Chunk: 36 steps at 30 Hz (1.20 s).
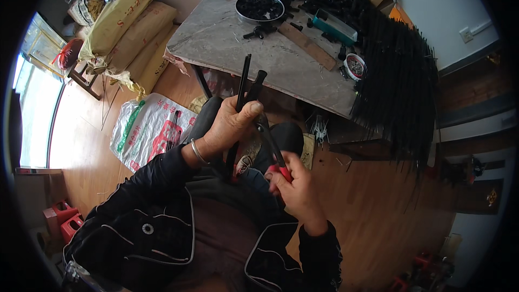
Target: Assembling industrial wire brushes by inserting bristles into a base and securing them.
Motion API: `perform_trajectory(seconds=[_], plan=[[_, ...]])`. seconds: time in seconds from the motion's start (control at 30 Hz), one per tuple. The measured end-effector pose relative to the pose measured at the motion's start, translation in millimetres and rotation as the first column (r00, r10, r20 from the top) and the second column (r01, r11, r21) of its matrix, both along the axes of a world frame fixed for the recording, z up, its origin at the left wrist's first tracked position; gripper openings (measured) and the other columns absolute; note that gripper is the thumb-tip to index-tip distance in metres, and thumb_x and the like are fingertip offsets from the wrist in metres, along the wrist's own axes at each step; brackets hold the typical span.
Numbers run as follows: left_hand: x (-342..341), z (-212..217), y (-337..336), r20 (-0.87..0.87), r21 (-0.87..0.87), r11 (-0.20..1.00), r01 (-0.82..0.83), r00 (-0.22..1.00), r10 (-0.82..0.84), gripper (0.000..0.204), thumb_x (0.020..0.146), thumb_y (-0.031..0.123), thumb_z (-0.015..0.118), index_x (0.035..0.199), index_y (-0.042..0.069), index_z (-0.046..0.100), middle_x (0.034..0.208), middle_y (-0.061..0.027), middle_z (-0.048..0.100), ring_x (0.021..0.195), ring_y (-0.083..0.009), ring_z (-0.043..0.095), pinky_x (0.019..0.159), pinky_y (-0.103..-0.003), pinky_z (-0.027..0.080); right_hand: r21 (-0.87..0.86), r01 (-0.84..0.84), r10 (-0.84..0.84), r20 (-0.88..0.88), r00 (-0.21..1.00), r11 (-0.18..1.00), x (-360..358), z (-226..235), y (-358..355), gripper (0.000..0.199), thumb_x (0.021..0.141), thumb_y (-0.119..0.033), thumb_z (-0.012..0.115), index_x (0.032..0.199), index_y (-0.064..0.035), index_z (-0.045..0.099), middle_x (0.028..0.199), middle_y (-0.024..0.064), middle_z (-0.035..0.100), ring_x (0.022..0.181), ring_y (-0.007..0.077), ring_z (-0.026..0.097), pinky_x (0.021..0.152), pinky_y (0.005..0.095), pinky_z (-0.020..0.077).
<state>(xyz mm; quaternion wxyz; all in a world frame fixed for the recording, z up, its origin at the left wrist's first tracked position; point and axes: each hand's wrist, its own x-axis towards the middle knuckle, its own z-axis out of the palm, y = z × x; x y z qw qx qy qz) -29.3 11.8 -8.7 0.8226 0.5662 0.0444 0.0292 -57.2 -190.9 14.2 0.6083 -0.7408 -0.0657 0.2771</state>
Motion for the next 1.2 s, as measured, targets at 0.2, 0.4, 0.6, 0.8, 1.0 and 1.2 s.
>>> perform_trajectory(seconds=[0.2,0.4,0.6,0.8,1.0,1.2], plan=[[-4.3,11.8,6.1,-0.017,-0.089,0.979,0.183,0.983,-0.185,0.033,0.094,0.037,0.061,0.093,0.004,0.06,0.064,0.0048,0.05,0.053,-0.0037,0.047,0.047,-0.02,0.037,0.612,-0.103,0.455,-0.453,0.767,0.784,9.8,-22.0,-23.9,0.028,0.083,-0.013,0.068,0.102,-0.0053,0.048,0.062,0.0066,0.055,0.041,0.0166,0.053,0.039,0.0269,0.0442],[3.6,2.5,13.9,0.037,0.117,0.971,0.208,0.976,-0.214,0.041,0.097,0.044,0.054,0.094,0.003,0.059,0.062,0.0033,0.05,0.05,-0.0048,0.047,0.046,-0.02,0.038,-0.262,-0.22,0.3,0.32,0.899,0.94,20.2,-1.0,-20.2,0.042,0.089,-0.008,0.056,0.128,0.0023,0.045,0.093,0.0038,0.061,0.076,0.008,0.057,0.065,0.0207,0.0473],[1.9,-2.1,7.5,0.104,0.127,0.979,0.159,0.98,-0.172,0.064,0.091,0.066,0.045,0.09,0.004,0.059,0.057,0.0023,0.049,0.046,-0.0053,0.046,0.043,-0.02,0.036,0.463,-0.16,0.376,-0.421,0.826,0.872,1.6,-11.1,-30.8,0.027,0.093,-0.023,0.056,0.106,0.001,0.056,0.074,0.0056,0.06,0.062,0.0125,0.058,0.056,0.0242,0.0485],[-4.7,-1.7,4.6,0.098,0.143,0.985,0.098,0.989,-0.113,0.051,0.094,0.054,0.051,0.091,0.004,0.058,0.064,0.0018,0.049,0.045,-0.0046,0.043,0.041,-0.021,0.035,-0.135,-0.351,0.33,-0.156,0.931,0.927,11.6,14.6,-23.0,0.03,0.083,-0.006,0.065,0.11,0.0007,0.053,0.093,0.0039,0.06,0.062,0.0092,0.057,0.056,0.0242,0.0488],[-2.8,-5.6,3.6,0.176,0.11,0.99,0.09,0.978,-0.109,0.048,0.095,0.052,0.052,0.091,0.004,0.057,0.062,0.0022,0.049,0.047,-0.0046,0.045,0.042,-0.021,0.035,0.269,-0.145,0.198,-0.182,0.963,0.952,3.8,7.4,-34.1,0.016,0.091,-0.008,0.057,0.104,0.0007,0.054,0.082,0.0073,0.06,0.055,0.0133,0.057,0.048,0.0261,0.0479],[-10.1,3.4,-2.7,0.114,0.054,0.989,0.141,0.983,-0.147,0.042,0.097,0.045,0.051,0.091,0.004,0.057,0.06,0.0031,0.048,0.049,-0.0043,0.045,0.043,-0.021,0.035,0.12,-0.386,0.398,-0.436,0.807,0.915,15.2,21.0,-38.6,0.025,0.083,-0.003,0.056,0.108,-0.003,0.05,0.076,0.0067,0.059,0.055,0.0147,0.059,0.05,0.0267,0.0505]])
